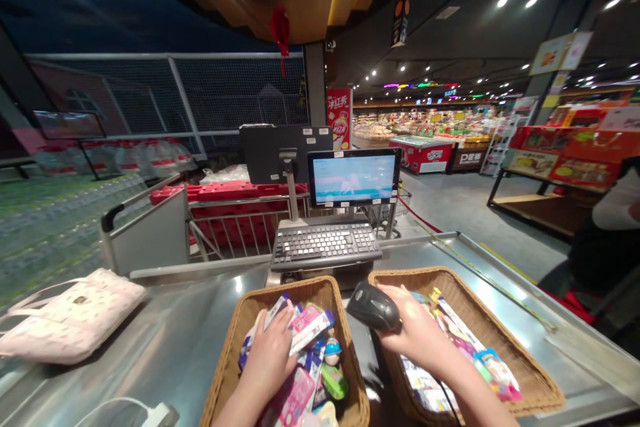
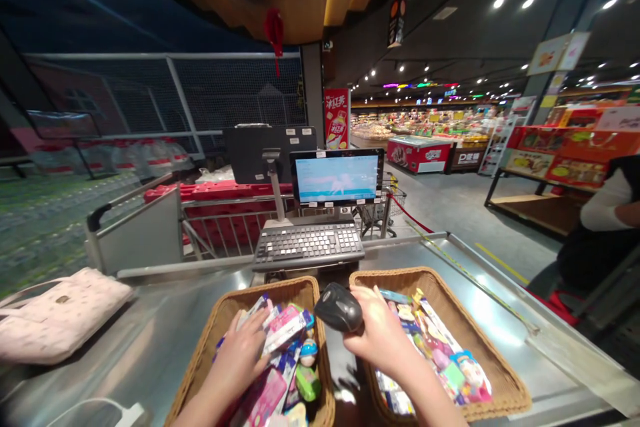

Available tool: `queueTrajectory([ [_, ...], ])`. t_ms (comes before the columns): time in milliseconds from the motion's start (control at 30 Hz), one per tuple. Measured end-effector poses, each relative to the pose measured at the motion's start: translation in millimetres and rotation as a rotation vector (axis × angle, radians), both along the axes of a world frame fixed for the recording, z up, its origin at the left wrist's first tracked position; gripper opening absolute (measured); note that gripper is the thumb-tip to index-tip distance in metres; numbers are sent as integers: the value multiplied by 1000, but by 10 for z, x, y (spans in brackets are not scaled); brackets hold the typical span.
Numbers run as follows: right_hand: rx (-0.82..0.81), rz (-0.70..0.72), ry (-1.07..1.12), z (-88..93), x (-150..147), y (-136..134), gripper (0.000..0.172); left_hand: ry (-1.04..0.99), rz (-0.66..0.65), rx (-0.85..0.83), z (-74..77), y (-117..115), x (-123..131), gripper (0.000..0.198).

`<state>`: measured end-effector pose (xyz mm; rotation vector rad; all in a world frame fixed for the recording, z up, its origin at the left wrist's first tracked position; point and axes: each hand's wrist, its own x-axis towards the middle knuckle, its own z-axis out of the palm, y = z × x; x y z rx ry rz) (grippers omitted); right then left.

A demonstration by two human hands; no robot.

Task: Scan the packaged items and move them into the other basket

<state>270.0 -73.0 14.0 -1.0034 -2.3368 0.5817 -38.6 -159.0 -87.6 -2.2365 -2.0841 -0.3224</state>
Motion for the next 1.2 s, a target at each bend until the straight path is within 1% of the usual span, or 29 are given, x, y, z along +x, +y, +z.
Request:
queueTrajectory([
  [100,-1,-23,20,-2,42,9,39,-26,-12,-93,-119,-137,13,9],
  [167,-8,-34,39,-6,88,16,38,-38,-8,-139,-127,-187,35,12],
  [233,-14,-43,54,-8,159,22,43,-41,-12,-161,-79,-188,66,20],
  [300,-18,-64,65,-3,261,28,47,-40,-35,-152,-6,-135,109,29],
  [367,-13,-107,79,11,397,41,48,-39,-89,-114,61,-30,180,36],
  [433,-2,-160,91,33,560,62,47,-46,-156,-67,105,115,304,37],
  [500,6,-218,96,58,738,92,48,-55,-211,-38,132,287,499,36],
  [567,25,-261,91,77,918,126,51,-59,-257,-42,149,475,760,33],
  [633,62,-289,80,82,1091,159,51,-66,-329,-63,155,675,1065,33],
  [733,102,-342,62,60,1328,199,51,-83,-449,-64,121,995,1550,39],
  [800,97,-379,68,32,1469,220,51,-62,-441,-71,67,1213,1870,36],
  [867,85,-396,97,2,1594,244,51,-28,-407,-100,-7,1423,2178,41],
  [933,76,-398,127,-22,1702,275,49,18,-383,-131,-99,1610,2464,52],
  [1000,68,-400,139,-37,1793,315,48,88,-382,-164,-214,1767,2711,66],
  [1100,41,-412,139,-49,1898,387,48,207,-415,-210,-425,1949,2970,84],
  [1167,23,-421,143,-57,1952,440,51,257,-466,-228,-576,2041,3055,88],
  [1200,14,-423,142,-63,1975,468,53,271,-489,-232,-646,2080,3072,85],
])
